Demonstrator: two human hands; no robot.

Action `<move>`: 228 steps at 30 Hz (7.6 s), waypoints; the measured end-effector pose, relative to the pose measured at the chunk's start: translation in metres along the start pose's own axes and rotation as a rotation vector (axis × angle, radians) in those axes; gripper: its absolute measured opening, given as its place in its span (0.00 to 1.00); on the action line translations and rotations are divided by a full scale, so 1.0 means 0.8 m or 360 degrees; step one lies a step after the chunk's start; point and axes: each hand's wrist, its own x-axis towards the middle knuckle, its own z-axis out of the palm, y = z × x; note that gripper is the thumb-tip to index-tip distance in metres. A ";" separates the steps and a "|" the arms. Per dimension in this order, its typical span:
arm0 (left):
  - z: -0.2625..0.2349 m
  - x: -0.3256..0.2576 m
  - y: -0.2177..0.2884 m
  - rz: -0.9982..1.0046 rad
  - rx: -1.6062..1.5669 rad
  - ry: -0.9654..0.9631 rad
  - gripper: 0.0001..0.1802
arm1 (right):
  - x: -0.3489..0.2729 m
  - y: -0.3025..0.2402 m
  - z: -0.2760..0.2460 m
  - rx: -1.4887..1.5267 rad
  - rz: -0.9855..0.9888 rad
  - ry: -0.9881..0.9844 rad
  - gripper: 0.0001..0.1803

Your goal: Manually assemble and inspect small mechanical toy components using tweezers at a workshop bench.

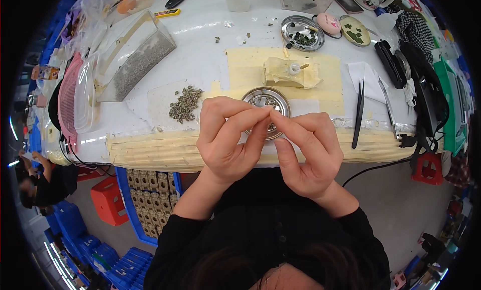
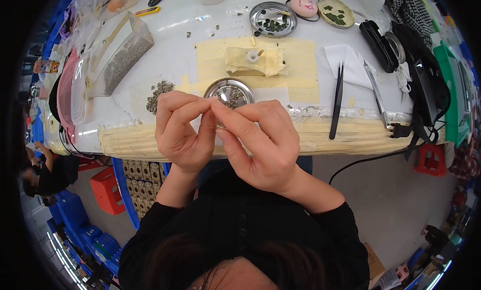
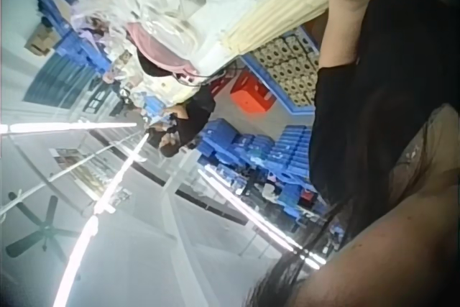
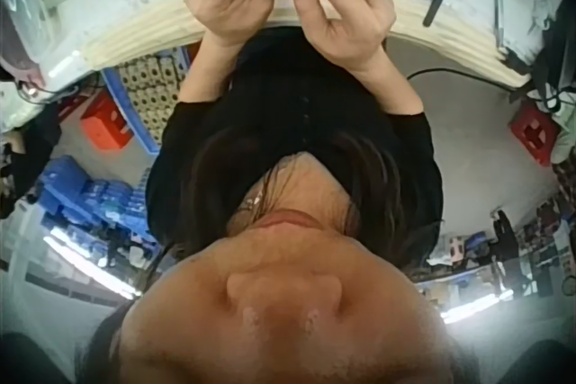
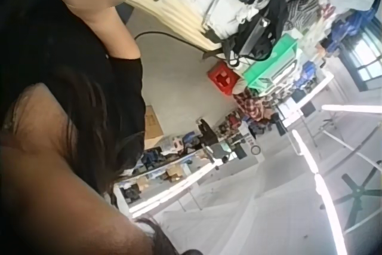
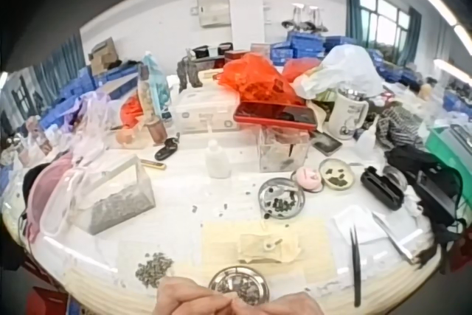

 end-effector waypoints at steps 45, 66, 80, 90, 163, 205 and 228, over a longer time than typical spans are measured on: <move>0.003 0.002 0.001 0.0104 -0.0002 -0.0065 0.14 | -0.001 0.009 0.002 0.1015 0.0937 0.0090 0.06; 0.002 0.002 0.001 0.0071 -0.0007 -0.0083 0.15 | -0.007 0.019 0.005 0.0605 0.0614 0.0083 0.10; 0.001 0.001 0.001 -0.0063 -0.0055 -0.0059 0.13 | -0.006 0.015 0.007 0.0187 0.0253 0.0092 0.15; 0.001 0.001 0.001 -0.0022 -0.0022 -0.0061 0.13 | -0.009 0.017 0.006 0.0894 0.0823 0.0097 0.09; 0.001 0.000 0.000 -0.0047 -0.0023 -0.0048 0.13 | -0.009 0.020 0.003 0.0360 0.0360 0.0042 0.16; 0.000 0.000 0.000 -0.0017 -0.0066 -0.0078 0.14 | -0.004 0.017 -0.001 0.1365 0.1116 -0.0065 0.09; 0.000 0.000 -0.001 -0.0024 -0.0072 -0.0062 0.14 | -0.006 0.017 0.007 0.0783 0.0675 0.0057 0.12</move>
